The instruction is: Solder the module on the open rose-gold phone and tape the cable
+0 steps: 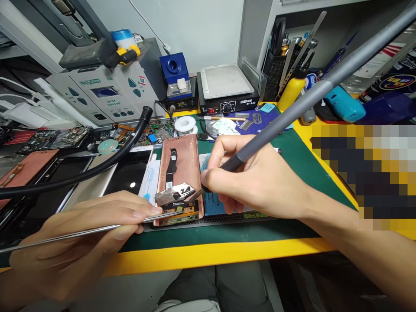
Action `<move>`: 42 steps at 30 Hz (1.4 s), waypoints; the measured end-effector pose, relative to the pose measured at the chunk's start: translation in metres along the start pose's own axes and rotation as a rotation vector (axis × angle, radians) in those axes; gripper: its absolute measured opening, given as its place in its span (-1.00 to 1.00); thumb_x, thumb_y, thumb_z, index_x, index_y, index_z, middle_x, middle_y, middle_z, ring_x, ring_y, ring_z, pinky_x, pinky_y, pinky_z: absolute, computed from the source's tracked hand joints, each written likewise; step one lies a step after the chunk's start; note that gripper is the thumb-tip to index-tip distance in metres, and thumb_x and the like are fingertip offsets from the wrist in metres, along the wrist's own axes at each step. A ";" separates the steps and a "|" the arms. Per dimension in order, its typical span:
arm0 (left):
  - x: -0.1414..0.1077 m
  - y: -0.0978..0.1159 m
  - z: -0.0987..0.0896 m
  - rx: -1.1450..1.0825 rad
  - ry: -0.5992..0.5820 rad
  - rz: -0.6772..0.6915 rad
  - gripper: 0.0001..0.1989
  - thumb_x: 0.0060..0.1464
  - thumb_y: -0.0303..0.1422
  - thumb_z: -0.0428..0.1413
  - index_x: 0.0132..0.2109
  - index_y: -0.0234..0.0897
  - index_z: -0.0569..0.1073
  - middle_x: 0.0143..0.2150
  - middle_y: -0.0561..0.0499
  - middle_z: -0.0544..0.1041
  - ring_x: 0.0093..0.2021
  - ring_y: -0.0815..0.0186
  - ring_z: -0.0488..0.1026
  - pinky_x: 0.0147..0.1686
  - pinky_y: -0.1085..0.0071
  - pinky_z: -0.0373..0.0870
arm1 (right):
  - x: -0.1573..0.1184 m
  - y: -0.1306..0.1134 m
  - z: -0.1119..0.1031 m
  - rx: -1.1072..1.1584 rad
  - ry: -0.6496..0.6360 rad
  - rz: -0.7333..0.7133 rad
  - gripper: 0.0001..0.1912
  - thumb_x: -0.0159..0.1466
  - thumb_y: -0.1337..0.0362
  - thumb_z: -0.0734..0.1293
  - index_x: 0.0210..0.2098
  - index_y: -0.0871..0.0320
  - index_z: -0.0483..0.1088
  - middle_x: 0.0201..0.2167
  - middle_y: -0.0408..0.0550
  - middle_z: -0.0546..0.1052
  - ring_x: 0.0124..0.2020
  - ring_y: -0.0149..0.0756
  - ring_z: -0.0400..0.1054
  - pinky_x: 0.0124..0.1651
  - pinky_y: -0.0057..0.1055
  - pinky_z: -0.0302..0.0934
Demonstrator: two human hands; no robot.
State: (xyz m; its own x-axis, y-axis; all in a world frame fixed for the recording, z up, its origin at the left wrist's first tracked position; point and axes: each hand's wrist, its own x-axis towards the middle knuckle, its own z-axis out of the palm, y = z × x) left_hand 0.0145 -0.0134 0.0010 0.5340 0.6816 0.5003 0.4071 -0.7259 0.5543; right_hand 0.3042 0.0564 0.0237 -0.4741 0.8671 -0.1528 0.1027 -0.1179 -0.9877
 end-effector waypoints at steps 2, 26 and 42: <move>0.000 -0.001 0.000 -0.002 0.003 0.006 -0.61 0.22 -0.65 0.15 0.10 -0.18 0.57 -0.10 -0.06 0.81 -0.10 0.21 0.79 -0.02 0.31 0.79 | 0.000 0.000 0.000 -0.005 -0.006 -0.007 -0.72 0.12 0.45 0.55 -0.53 0.07 0.42 -0.76 -0.20 0.50 -0.77 -0.44 0.31 -0.71 -0.62 0.13; -0.004 -0.001 0.005 -0.012 0.123 -0.015 -0.66 0.25 -0.59 0.17 0.08 -0.19 0.63 -0.08 -0.01 0.81 -0.11 0.23 0.78 -0.03 0.35 0.78 | 0.003 -0.001 -0.001 0.050 0.034 0.027 -0.66 0.10 0.28 0.66 -0.53 0.06 0.42 -0.75 -0.23 0.51 -0.78 -0.38 0.36 -0.77 -0.58 0.17; -0.029 0.002 0.006 -0.014 0.153 -0.152 -0.58 0.19 -0.49 0.25 0.17 -0.12 0.64 0.00 -0.06 0.79 -0.09 0.03 0.76 -0.21 0.14 0.82 | 0.003 -0.002 -0.002 -0.052 0.032 0.044 -0.71 0.11 0.40 0.59 -0.56 0.08 0.44 -0.75 -0.26 0.48 -0.79 -0.48 0.28 -0.74 -0.65 0.11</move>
State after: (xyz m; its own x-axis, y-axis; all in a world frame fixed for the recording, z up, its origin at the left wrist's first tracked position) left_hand 0.0043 -0.0349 -0.0163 0.3475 0.7901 0.5049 0.4634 -0.6128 0.6401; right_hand 0.3041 0.0605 0.0253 -0.4399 0.8767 -0.1945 0.1689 -0.1320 -0.9768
